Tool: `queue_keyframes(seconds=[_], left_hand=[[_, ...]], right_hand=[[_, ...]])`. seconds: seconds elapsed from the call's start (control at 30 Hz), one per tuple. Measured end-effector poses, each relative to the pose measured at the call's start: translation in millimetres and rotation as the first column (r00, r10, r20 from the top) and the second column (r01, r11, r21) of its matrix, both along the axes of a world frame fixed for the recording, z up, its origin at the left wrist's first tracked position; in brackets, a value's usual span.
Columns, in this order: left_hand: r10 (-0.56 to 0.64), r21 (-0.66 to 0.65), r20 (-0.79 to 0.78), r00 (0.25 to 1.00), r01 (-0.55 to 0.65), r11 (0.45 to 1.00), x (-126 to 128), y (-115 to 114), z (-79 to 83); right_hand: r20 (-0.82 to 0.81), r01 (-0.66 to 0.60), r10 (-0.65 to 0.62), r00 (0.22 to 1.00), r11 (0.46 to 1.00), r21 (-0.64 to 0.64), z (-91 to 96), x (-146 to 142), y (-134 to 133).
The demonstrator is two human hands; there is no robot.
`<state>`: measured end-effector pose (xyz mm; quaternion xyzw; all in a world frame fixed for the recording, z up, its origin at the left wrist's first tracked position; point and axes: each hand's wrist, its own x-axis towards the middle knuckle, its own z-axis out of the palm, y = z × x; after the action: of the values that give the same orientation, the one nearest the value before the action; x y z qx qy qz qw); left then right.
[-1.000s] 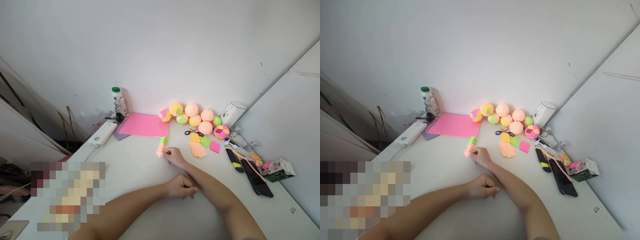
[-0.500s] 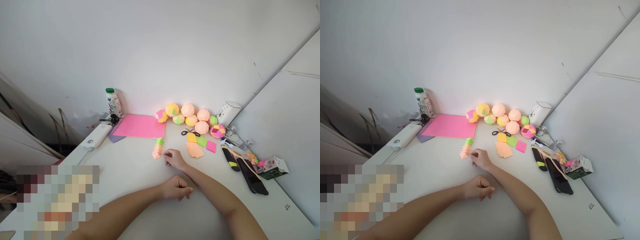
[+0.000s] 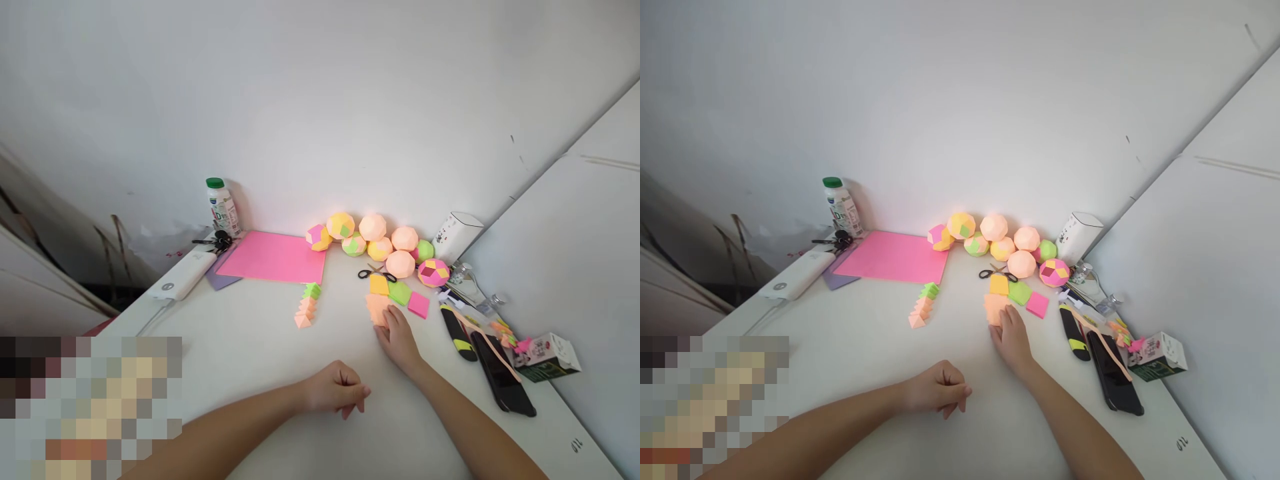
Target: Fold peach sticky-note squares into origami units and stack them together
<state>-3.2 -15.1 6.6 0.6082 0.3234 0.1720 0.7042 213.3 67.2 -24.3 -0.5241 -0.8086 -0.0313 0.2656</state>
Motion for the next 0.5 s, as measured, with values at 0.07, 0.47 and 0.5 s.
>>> queue_keyframes(seconds=[0.07,0.47,0.5], left_hand=[[0.010,-0.025,0.019,1.000,-0.009,1.000,-0.5,1.5,-2.1],[0.036,-0.138,0.116,0.993,-0.020,0.990,-6.6,9.8,-5.8],[0.041,-0.148,0.130,0.991,-0.022,0.989,-6.7,11.0,-6.7]], right_hand=[[-0.032,-0.001,0.002,0.999,1.000,0.011,-3.1,-1.2,0.9],[-0.061,-0.011,0.011,0.998,1.000,-0.011,-0.7,-1.5,1.8],[-0.058,-0.015,0.015,0.998,1.000,0.001,-1.3,-1.5,2.1]])
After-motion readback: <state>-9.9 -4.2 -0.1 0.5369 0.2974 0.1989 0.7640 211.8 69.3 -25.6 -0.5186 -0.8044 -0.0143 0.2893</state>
